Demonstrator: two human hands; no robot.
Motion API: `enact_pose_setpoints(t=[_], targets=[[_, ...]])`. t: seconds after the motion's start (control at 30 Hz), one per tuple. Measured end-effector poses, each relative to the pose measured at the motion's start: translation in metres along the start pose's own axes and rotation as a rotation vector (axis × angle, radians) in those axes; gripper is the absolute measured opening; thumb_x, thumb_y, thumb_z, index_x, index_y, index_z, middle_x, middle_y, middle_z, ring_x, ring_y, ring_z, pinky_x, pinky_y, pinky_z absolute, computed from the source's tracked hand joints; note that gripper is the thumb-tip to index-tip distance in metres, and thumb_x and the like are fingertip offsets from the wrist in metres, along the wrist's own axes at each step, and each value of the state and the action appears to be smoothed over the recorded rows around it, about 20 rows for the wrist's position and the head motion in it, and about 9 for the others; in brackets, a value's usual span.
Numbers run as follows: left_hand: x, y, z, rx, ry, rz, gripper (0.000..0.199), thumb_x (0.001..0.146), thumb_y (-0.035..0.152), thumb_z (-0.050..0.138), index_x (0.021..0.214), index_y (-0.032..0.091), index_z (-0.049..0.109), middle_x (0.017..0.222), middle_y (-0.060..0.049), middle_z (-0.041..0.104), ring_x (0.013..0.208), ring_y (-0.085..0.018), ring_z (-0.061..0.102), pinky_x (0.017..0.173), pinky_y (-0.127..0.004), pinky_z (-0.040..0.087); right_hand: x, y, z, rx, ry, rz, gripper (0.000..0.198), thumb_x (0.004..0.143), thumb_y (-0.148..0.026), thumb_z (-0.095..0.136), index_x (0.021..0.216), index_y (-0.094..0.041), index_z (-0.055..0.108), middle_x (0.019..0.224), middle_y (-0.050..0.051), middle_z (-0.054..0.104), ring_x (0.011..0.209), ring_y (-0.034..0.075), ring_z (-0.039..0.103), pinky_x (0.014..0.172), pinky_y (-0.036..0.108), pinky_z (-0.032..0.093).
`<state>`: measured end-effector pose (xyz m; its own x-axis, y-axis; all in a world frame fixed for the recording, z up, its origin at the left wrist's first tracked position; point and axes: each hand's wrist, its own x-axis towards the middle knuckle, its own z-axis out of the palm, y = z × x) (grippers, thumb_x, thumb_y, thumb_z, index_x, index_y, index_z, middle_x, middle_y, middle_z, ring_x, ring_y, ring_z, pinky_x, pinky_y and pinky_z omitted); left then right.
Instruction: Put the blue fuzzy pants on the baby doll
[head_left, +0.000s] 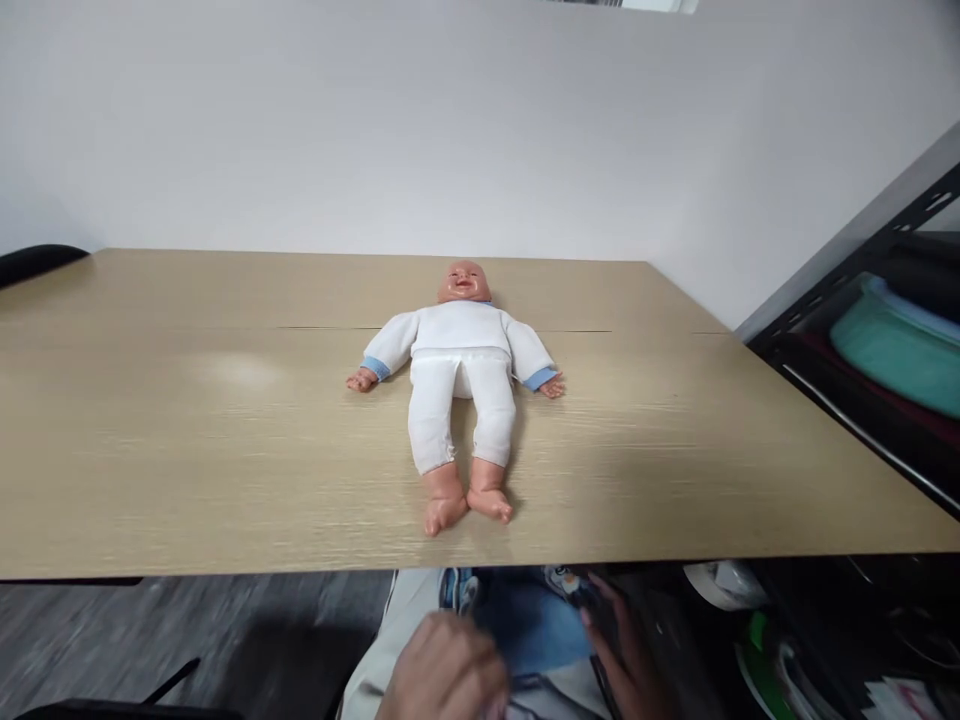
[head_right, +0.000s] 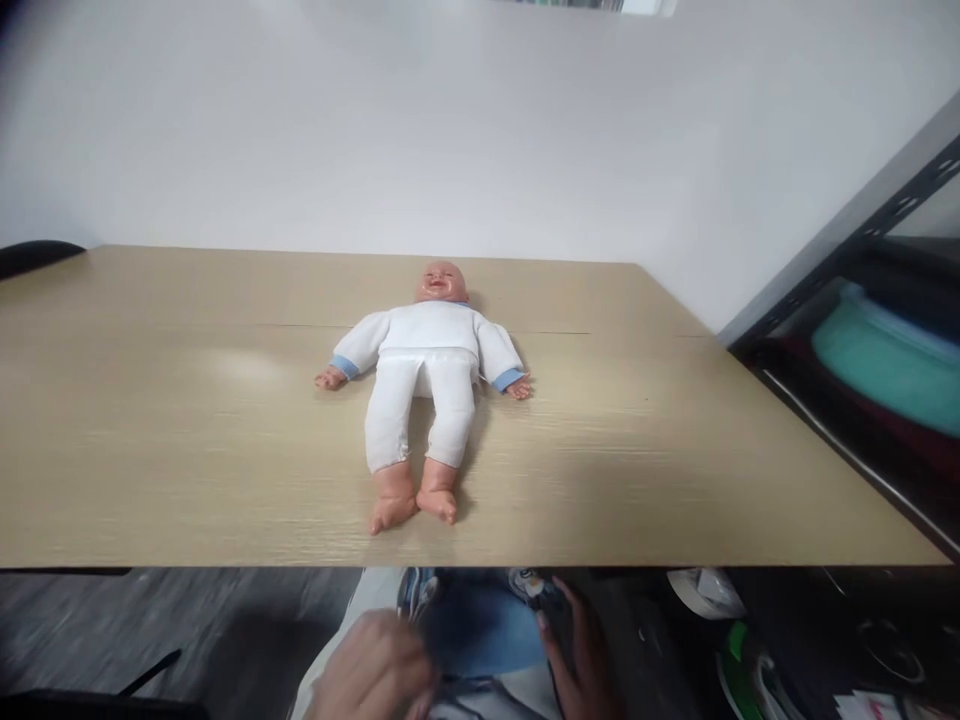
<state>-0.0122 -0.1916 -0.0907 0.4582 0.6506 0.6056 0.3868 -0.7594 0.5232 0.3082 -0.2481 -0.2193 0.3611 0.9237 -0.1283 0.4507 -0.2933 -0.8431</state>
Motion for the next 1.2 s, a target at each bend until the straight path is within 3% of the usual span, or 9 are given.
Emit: enact_pose_setpoints(t=[0.1,0.2,0.4,0.57,0.67,0.8,0.93,1.07,1.2], targets=[[-0.038,-0.023,0.043,0.231,-0.125,-0.26,0.042,0.095,0.032,0.073,0.136,0.022,0.072,0.141,-0.017,0.075,0.129,-0.038,0.074,0.105,-0.057,0.067,0.013,0.024,0.0,0.193,-0.155,0.272,0.074,0.077,-0.074,0.077,0.13,-0.023,0.079,0.145,0.016,0.076,0.142,0.042,0.069,0.12,0.054,0.057],[-0.064,-0.032,0.059,0.264,-0.196,-0.318,0.034,0.09,0.031,0.078,0.122,0.023,0.074,0.131,-0.013,0.077,0.126,-0.036,0.073,0.124,-0.064,0.052,0.021,0.021,-0.002,0.253,-0.193,0.375,0.076,0.07,-0.079,0.081,0.121,-0.022,0.084,0.139,0.015,0.08,0.139,0.043,0.07,0.115,0.051,0.06],[-0.058,-0.018,0.044,0.193,-0.342,-0.279,0.032,0.094,0.044,0.072,0.077,0.021,0.058,0.078,-0.004,0.068,0.082,-0.026,0.069,0.081,-0.041,0.053,0.019,-0.042,-0.009,0.204,-0.125,0.118,0.064,0.077,-0.081,0.079,0.099,-0.022,0.089,0.128,0.016,0.083,0.138,0.044,0.07,0.123,0.054,0.054],[0.003,-0.002,0.014,-0.257,-0.163,-0.247,0.041,0.102,0.055,0.063,0.079,0.024,0.049,0.075,-0.005,0.061,0.071,-0.023,0.06,0.066,-0.037,0.045,0.006,-0.12,-0.026,0.422,-0.307,-0.057,0.054,0.092,-0.081,0.069,0.085,-0.029,0.082,0.087,0.009,0.076,0.094,0.037,0.079,0.084,0.049,0.07],[0.058,0.008,-0.02,-0.486,-0.153,-0.28,0.026,0.102,0.045,0.071,0.117,0.026,0.062,0.121,-0.012,0.068,0.117,-0.03,0.066,0.101,-0.045,0.054,0.002,-0.181,-0.046,0.537,-0.539,-0.05,0.056,0.097,-0.077,0.066,0.082,-0.023,0.074,0.083,0.008,0.068,0.083,0.029,0.071,0.076,0.04,0.063],[0.131,0.001,-0.06,-0.839,-0.352,-0.249,0.065,0.097,0.047,0.083,0.151,0.027,0.052,0.162,-0.018,0.053,0.156,-0.036,0.046,0.132,-0.055,0.035,0.015,-0.271,-0.078,0.576,-0.847,-0.13,0.05,0.107,-0.063,0.063,0.088,-0.018,0.07,0.087,0.005,0.064,0.08,0.018,0.059,0.077,0.03,0.05],[0.183,-0.02,-0.073,-1.188,-0.597,-0.18,0.083,0.077,0.048,0.101,0.144,0.025,0.058,0.133,-0.015,0.069,0.129,-0.034,0.068,0.116,-0.05,0.053,0.047,-0.346,-0.099,0.652,-0.887,-0.326,0.036,0.107,-0.053,0.07,0.093,-0.02,0.069,0.077,0.002,0.061,0.069,0.016,0.056,0.063,0.025,0.047],[0.222,-0.026,-0.095,-1.088,-0.702,-0.111,0.053,0.071,0.036,0.106,0.104,0.022,0.067,0.091,-0.003,0.067,0.08,-0.019,0.065,0.073,-0.029,0.056,0.083,-0.396,-0.106,0.696,-1.001,-0.55,0.031,0.112,-0.044,0.064,0.09,-0.022,0.066,0.078,0.004,0.068,0.076,0.02,0.067,0.071,0.03,0.055],[0.254,-0.022,-0.138,-0.854,-0.57,0.179,0.031,0.083,0.026,0.096,0.089,0.022,0.066,0.098,-0.007,0.069,0.089,-0.022,0.068,0.084,-0.035,0.061,0.122,-0.417,-0.115,0.521,-1.07,-0.542,0.029,0.115,-0.046,0.057,0.101,-0.023,0.068,0.087,0.003,0.072,0.069,0.016,0.064,0.056,0.023,0.047]])
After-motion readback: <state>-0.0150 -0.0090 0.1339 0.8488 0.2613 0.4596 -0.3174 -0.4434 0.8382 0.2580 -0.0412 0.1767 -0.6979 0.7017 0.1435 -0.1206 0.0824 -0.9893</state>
